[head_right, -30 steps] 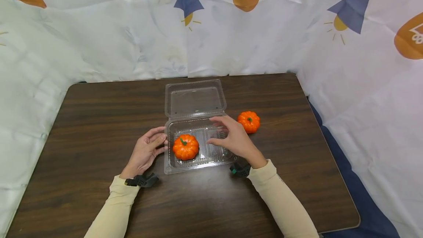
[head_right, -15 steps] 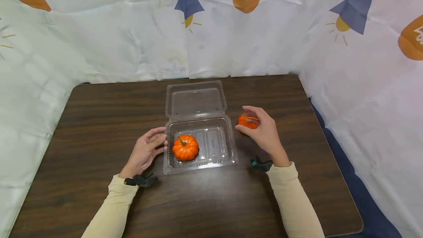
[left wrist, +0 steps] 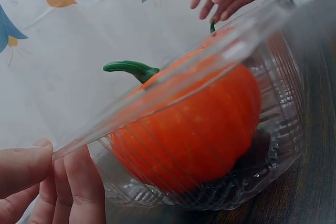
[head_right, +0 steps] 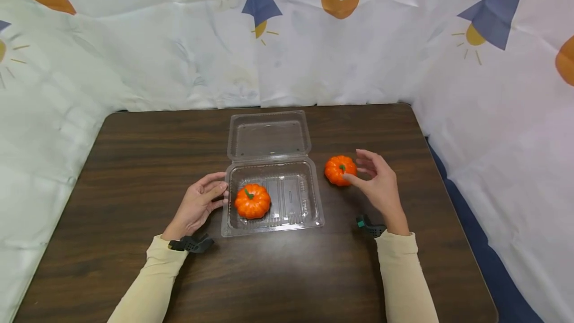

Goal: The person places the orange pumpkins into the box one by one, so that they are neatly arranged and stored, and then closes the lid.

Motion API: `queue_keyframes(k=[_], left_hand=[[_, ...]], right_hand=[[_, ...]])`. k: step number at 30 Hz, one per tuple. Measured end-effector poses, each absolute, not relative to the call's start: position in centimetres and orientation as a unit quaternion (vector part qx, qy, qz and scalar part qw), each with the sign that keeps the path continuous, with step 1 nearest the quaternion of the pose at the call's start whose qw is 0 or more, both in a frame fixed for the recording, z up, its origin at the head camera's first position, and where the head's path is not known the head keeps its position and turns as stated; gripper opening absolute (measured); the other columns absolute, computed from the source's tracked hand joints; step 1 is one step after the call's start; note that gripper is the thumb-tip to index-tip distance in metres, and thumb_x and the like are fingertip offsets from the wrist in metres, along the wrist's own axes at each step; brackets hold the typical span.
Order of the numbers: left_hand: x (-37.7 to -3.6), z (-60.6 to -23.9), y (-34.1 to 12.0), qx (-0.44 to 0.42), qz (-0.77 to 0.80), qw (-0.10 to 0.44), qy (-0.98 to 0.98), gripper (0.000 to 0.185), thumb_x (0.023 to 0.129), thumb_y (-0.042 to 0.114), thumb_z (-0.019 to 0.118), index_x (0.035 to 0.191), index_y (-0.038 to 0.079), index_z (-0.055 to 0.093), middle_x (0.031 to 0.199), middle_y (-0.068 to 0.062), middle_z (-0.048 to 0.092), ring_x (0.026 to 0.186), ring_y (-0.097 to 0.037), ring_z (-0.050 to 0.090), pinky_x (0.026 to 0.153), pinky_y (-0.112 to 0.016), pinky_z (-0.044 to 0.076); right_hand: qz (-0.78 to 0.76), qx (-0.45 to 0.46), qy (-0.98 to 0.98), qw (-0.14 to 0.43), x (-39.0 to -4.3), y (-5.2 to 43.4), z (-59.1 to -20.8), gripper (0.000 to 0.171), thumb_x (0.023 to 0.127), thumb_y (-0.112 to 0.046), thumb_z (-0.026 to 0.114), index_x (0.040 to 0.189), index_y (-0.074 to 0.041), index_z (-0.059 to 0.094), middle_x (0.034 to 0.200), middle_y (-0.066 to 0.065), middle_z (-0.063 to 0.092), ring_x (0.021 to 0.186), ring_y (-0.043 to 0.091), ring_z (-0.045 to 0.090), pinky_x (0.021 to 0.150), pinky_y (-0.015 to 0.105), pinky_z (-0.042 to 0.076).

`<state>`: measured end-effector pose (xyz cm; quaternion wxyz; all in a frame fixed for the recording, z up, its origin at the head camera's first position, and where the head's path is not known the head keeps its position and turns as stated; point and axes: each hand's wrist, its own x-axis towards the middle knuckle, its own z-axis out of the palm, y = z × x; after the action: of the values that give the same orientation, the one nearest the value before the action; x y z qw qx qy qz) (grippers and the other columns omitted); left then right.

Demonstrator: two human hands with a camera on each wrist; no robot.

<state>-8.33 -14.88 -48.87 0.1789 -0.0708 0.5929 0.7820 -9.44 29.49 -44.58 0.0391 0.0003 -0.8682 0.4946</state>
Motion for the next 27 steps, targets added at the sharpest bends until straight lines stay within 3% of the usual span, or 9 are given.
queue_keyframes(k=[5, 15, 27], left_hand=[[-8.3, -48.8, -14.8, -0.074, 0.779, 0.183, 0.595, 0.048, 0.092, 0.016, 0.067, 0.136, 0.010, 0.050, 0.092, 0.006, 0.068, 0.081, -0.007, 0.067, 0.075, -0.027, 0.062], [-8.3, -48.7, -14.8, -0.082, 0.776, 0.183, 0.598, 0.050, 0.091, 0.017, 0.068, 0.137, 0.011, 0.049, 0.092, 0.006, 0.068, 0.081, -0.007, 0.067, 0.075, -0.027, 0.062], [-8.4, -48.9, -14.8, -0.076, 0.783, 0.184, 0.589, 0.048, 0.093, 0.015, 0.066, 0.137, 0.010, 0.048, 0.094, 0.006, 0.067, 0.082, -0.007, 0.067, 0.074, -0.026, 0.062]], right_hand=[[0.502, -0.014, -0.864, 0.027, -9.0, 30.0, -46.4, 0.068, 0.078, -0.022, 0.083, 0.137, -0.016, 0.051, 0.139, 0.011, 0.055, 0.119, 0.023, 0.058, 0.090, 0.006, 0.049], [0.482, -0.025, -0.876, 0.013, -8.9, 29.9, -48.0, 0.069, 0.077, -0.036, 0.082, 0.136, -0.019, 0.051, 0.138, 0.000, 0.056, 0.116, 0.012, 0.056, 0.085, 0.006, 0.050], [0.466, -0.014, -0.885, 0.016, -9.7, 29.8, -49.3, 0.081, 0.073, -0.036, 0.085, 0.143, -0.021, 0.046, 0.145, 0.006, 0.049, 0.121, 0.025, 0.056, 0.084, 0.007, 0.051]])
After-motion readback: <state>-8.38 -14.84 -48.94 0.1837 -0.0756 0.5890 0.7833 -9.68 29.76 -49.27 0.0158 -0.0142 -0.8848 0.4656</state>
